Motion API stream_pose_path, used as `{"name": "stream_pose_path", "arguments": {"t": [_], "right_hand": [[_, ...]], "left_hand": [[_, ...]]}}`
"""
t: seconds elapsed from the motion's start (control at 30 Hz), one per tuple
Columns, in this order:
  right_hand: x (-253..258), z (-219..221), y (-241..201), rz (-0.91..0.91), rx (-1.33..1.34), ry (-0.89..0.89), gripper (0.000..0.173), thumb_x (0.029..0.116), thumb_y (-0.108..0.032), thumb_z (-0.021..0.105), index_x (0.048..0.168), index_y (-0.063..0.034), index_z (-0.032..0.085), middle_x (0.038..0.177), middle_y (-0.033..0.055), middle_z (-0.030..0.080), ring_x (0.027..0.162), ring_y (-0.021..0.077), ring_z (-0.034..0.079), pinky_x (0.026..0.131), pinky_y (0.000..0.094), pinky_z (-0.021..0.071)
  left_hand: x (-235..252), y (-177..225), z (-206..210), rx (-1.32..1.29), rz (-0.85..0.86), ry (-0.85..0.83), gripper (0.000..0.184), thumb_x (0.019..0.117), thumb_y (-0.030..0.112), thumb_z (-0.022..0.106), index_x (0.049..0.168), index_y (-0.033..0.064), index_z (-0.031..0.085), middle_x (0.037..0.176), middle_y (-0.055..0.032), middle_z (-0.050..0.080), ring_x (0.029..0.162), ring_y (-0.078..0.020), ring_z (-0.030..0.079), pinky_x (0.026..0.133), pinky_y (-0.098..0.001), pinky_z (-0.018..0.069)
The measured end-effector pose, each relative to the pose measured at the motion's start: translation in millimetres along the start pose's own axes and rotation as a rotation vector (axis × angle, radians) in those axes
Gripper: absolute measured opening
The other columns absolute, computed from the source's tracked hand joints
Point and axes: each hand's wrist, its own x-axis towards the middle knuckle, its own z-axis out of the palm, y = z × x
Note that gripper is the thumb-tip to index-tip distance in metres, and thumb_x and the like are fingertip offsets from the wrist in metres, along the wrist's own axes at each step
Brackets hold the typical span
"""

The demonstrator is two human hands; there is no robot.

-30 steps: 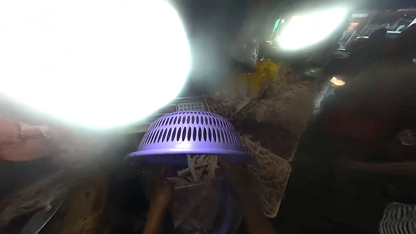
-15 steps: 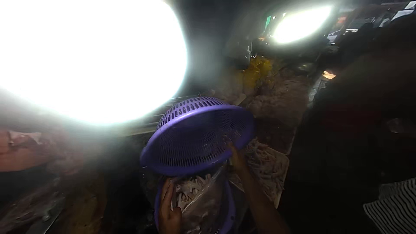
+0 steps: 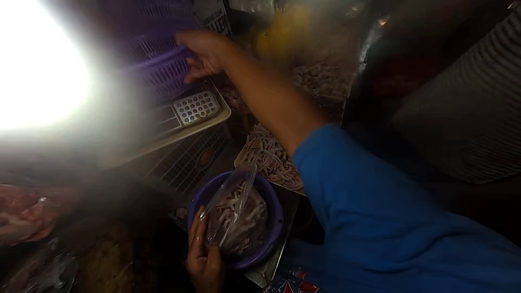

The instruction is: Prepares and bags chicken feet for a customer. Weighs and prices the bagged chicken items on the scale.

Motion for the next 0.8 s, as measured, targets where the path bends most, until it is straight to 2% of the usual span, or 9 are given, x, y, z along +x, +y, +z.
{"name": "stream_pose_path", "arguments": {"t": [0.13, 0.2, 0.27, 0.33, 0.43, 0.5, 0.6, 0.7, 0.8], "right_hand": [[-7, -4, 17, 0.007, -0.200, 0.048, 0.075, 0.1013, -0.071, 0.035, 0.147, -0.0128, 0.050, 0.115, 0.0157, 0.073, 0.094, 0.0268, 0.074, 0.081, 0.0421, 0.0592], [-29, -20, 58, -0.123, -0.391, 0.026, 0.073, 0.1047, -0.066, 0.030, 0.141, -0.0078, 0.054, 0.108, 0.0135, 0.074, 0.090, 0.0254, 0.074, 0.080, 0.0437, 0.0603], [-51, -49, 135, -0.258, -0.667, -0.053, 0.048, 0.1086, -0.040, 0.046, 0.136, -0.0031, 0.055, 0.106, 0.0155, 0.072, 0.090, 0.0272, 0.072, 0.080, 0.0462, 0.0611], [-66, -77, 230, -0.102, -1.014, -0.109, 0.059, 0.0957, -0.033, 0.072, 0.145, -0.0061, 0.053, 0.131, 0.0231, 0.064, 0.118, 0.0418, 0.063, 0.101, 0.0642, 0.0487], [-83, -110, 359, 0.088, -1.211, 0.003, 0.079, 0.0844, -0.044, 0.081, 0.152, -0.0186, 0.050, 0.156, 0.0255, 0.041, 0.136, 0.0550, 0.042, 0.104, 0.0780, 0.0364], [-91, -120, 373, 0.065, -1.193, 0.076, 0.064, 0.0904, -0.039, 0.074, 0.147, -0.0180, 0.053, 0.150, 0.0265, 0.046, 0.135, 0.0523, 0.046, 0.105, 0.0732, 0.0404], [-100, -118, 370, 0.060, -1.258, 0.103, 0.053, 0.0910, -0.031, 0.071, 0.139, -0.0121, 0.059, 0.135, 0.0259, 0.058, 0.127, 0.0480, 0.054, 0.103, 0.0693, 0.0438], [-101, -115, 372, 0.069, -1.299, 0.102, 0.056, 0.0941, -0.032, 0.067, 0.142, -0.0069, 0.054, 0.133, 0.0296, 0.059, 0.125, 0.0519, 0.055, 0.102, 0.0727, 0.0413], [-108, -107, 350, 0.163, -1.111, 0.211, 0.056, 0.1010, -0.036, 0.057, 0.148, -0.0070, 0.047, 0.128, 0.0263, 0.065, 0.119, 0.0480, 0.062, 0.099, 0.0706, 0.0459]], "left_hand": [[-21, -5, -22, -0.087, -0.086, 0.131, 0.034, 0.0942, 0.013, 0.065, 0.124, -0.0040, 0.068, 0.145, -0.0174, 0.057, 0.133, -0.0258, 0.056, 0.105, -0.0351, 0.0534], [-30, 0, -28, -0.183, -0.217, 0.235, 0.024, 0.0927, 0.009, 0.070, 0.115, 0.0005, 0.074, 0.134, -0.0101, 0.066, 0.118, -0.0180, 0.066, 0.091, -0.0309, 0.0594], [-30, 7, -31, -0.243, -0.364, 0.343, 0.019, 0.0912, -0.003, 0.067, 0.108, 0.0016, 0.075, 0.116, -0.0029, 0.074, 0.098, -0.0101, 0.071, 0.082, -0.0274, 0.0612], [-24, 11, -30, -0.287, -0.479, 0.411, 0.024, 0.0913, -0.010, 0.062, 0.112, -0.0006, 0.068, 0.099, -0.0017, 0.075, 0.078, -0.0083, 0.071, 0.071, -0.0263, 0.0623], [-9, 13, -30, -0.213, -0.580, 0.328, 0.040, 0.0935, -0.007, 0.060, 0.130, 0.0010, 0.046, 0.093, -0.0001, 0.066, 0.071, -0.0050, 0.066, 0.061, -0.0214, 0.0584], [10, 9, -29, -0.084, -0.620, 0.217, 0.050, 0.0911, 0.001, 0.069, 0.135, -0.0015, 0.044, 0.082, 0.0020, 0.062, 0.065, -0.0032, 0.061, 0.058, -0.0203, 0.0548], [36, -3, -30, 0.163, -0.684, -0.098, 0.039, 0.0878, 0.020, 0.077, 0.119, 0.0018, 0.063, 0.062, 0.0064, 0.049, 0.050, -0.0043, 0.044, 0.050, -0.0219, 0.0415], [63, -18, -22, 0.290, -0.643, -0.217, 0.020, 0.0932, 0.022, 0.074, 0.105, 0.0056, 0.071, 0.074, 0.0013, 0.065, 0.066, -0.0053, 0.060, 0.065, -0.0265, 0.0526], [66, -17, -24, 0.272, -0.532, -0.179, 0.055, 0.0790, 0.005, 0.082, 0.128, -0.0055, 0.059, 0.117, -0.0127, 0.069, 0.109, -0.0123, 0.064, 0.099, -0.0347, 0.0516]]}}
